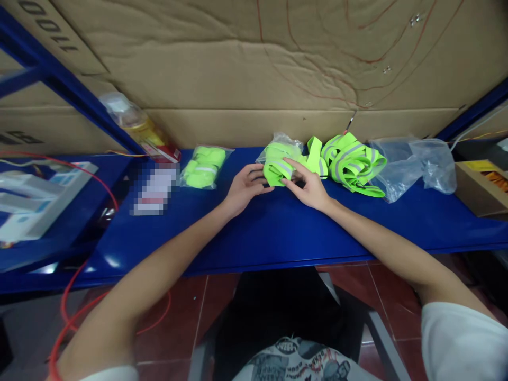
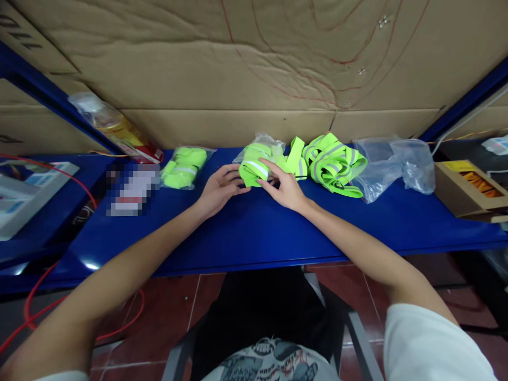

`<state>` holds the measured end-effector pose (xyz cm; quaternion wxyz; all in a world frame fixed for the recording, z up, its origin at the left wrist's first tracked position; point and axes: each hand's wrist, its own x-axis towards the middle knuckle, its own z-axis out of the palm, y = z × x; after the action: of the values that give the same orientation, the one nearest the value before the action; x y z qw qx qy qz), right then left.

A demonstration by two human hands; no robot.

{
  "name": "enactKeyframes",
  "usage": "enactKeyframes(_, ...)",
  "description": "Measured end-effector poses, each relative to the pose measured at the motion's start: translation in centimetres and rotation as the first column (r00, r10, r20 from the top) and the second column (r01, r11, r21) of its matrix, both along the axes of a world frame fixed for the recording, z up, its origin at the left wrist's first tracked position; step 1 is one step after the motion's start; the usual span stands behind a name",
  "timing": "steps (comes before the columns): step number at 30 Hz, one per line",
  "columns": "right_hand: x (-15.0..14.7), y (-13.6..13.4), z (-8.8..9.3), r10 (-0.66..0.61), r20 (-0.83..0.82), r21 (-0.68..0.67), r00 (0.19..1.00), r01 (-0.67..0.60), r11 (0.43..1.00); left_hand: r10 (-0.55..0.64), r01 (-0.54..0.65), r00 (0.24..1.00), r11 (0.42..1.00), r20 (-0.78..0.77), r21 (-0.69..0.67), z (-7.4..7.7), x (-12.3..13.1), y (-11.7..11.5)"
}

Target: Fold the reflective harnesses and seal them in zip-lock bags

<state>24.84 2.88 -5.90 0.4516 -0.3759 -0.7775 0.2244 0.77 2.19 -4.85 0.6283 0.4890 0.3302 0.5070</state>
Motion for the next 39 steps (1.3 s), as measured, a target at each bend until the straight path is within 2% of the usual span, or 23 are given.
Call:
enactKeyframes(4, -0.3, -0.2, 0.2, 0.032, -0.033, -0.028, 0.999, -0.033, 0.999, 0.168, -0.158, 0.982, 0.982, -0.091, 0.106, -0.9, 0.4, 0.5)
enactKeyframes(8, -0.5, -0.2, 0.2, 0.040, -0.073, -0.053, 0.997, -0.044, 0.998, 0.337, -0.285, 0.934, 0.903, -0.118, 0.322, -1.0, 0.5, 0.7)
enactKeyframes(14, -0.6, -0.2, -0.2, 0.040, -0.182, -0.153, 0.983, -0.069, 0.986, 0.367, -0.197, 0.901, 0.821, -0.232, 0.536, -0.8, 0.5, 0.0)
enactKeyframes(17, -0.6, -0.1, -0.3, 0.079, -0.241, -0.186, 0.967, -0.126, 0.975, 0.476, -0.178, 0.830, 0.719, -0.289, 0.672, -0.8, 0.0, 0.3)
enactKeyframes(20, -0.6, 0.0, -0.2, 0.099, -0.277, -0.212, 0.956, -0.161, 0.964, 0.624, -0.079, 0.700, 0.552, -0.348, 0.830, -0.7, -0.8, 1.1)
enactKeyframes(22, -0.6, 0.1, -0.1, 0.115, -0.297, -0.235, 0.948, -0.190, 0.953, 0.692, -0.048, 0.641, 0.468, -0.333, 0.882, -0.8, -1.4, 1.6)
enactKeyframes(23, -0.5, 0.1, 0.0, 0.125, -0.307, -0.246, 0.943, -0.206, 0.947, 0.692, -0.050, 0.648, 0.457, -0.320, 0.888, -0.9, -1.5, 1.9)
enactKeyframes(26, -0.3, 0.0, 0.1, 0.155, -0.309, -0.246, 0.938, -0.236, 0.940, 0.578, -0.046, 0.757, 0.511, -0.304, 0.858, -1.2, -1.7, 2.2)
enactKeyframes(28, -0.2, -0.2, 0.1, 0.156, -0.276, -0.200, 0.948, -0.216, 0.956, 0.545, -0.034, 0.791, 0.493, -0.278, 0.870, -1.3, -1.6, 2.1)
enactKeyframes(31, -0.2, -0.4, 0.0, 0.124, -0.256, -0.144, 0.959, -0.164, 0.976, 0.587, -0.025, 0.782, 0.366, -0.210, 0.930, -1.0, -1.5, 1.9)
enactKeyframes(33, -0.2, -0.4, -0.1, 0.094, -0.266, -0.154, 0.959, -0.139, 0.978, 0.594, -0.012, 0.782, 0.318, -0.189, 0.948, -0.7, -1.6, 1.8)
enactKeyframes(36, -0.2, -0.2, -0.3, 0.061, -0.230, -0.169, 0.971, -0.102, 0.980, 0.626, 0.013, 0.750, 0.306, -0.211, 0.952, -0.5, -1.8, 1.8)
enactKeyframes(39, -0.3, -0.2, -0.2, 0.055, -0.159, -0.108, 0.986, -0.072, 0.992, 0.660, 0.053, 0.702, 0.323, -0.266, 0.945, -0.4, -2.0, 1.9)
